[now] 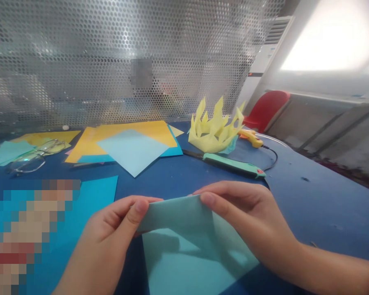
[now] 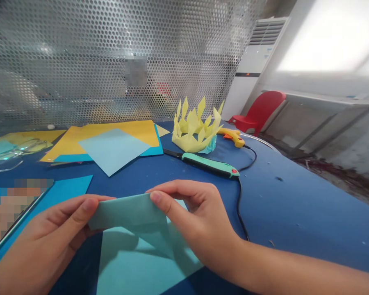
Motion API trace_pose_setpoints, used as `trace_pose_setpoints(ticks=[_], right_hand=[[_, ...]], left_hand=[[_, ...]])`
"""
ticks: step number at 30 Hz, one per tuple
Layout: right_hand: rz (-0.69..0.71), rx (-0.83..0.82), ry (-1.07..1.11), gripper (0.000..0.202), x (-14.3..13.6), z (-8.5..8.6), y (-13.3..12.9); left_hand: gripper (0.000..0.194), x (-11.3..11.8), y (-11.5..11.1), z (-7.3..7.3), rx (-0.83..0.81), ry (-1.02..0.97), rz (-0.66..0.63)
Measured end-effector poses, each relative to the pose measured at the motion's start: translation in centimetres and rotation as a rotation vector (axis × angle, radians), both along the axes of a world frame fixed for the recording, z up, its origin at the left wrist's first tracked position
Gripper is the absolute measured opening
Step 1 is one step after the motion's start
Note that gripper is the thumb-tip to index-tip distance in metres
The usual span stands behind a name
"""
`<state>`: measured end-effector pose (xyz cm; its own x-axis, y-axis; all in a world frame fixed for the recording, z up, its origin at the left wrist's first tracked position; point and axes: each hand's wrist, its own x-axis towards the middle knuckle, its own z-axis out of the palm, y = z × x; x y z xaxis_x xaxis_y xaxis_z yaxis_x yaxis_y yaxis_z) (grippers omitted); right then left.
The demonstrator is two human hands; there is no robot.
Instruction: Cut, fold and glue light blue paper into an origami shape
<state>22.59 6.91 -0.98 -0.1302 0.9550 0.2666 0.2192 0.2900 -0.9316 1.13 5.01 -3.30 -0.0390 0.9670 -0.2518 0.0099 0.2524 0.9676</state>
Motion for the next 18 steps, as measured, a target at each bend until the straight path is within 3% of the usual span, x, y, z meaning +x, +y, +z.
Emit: trace_pose_setpoints(ticks=[6,10,13,18], right_hand=[[-0.009,0.226,-0.091,0.011,0.2,-0.5,0.3],[0.178,0.42,-0.076,0.011,0.5,-0.8,0.1],[0.31,0.521,-0.158,0.015,0.7,-0.5,-0.1],[0.406,0.597,-0.252,0.015,0.7,-1.0,-0.3]], left_hand=[[0.02,0.9,-0.7,1.0,0.153,0.168,0.048],[0.007,0.9,-1.0,1.0,0.311,0.255,-0.009],[0.013,0.9,-1.0,0.7,0.466,0.221,-0.028],[0.023,0.9,-1.1,0.4,0.758,0.223,-0.094]])
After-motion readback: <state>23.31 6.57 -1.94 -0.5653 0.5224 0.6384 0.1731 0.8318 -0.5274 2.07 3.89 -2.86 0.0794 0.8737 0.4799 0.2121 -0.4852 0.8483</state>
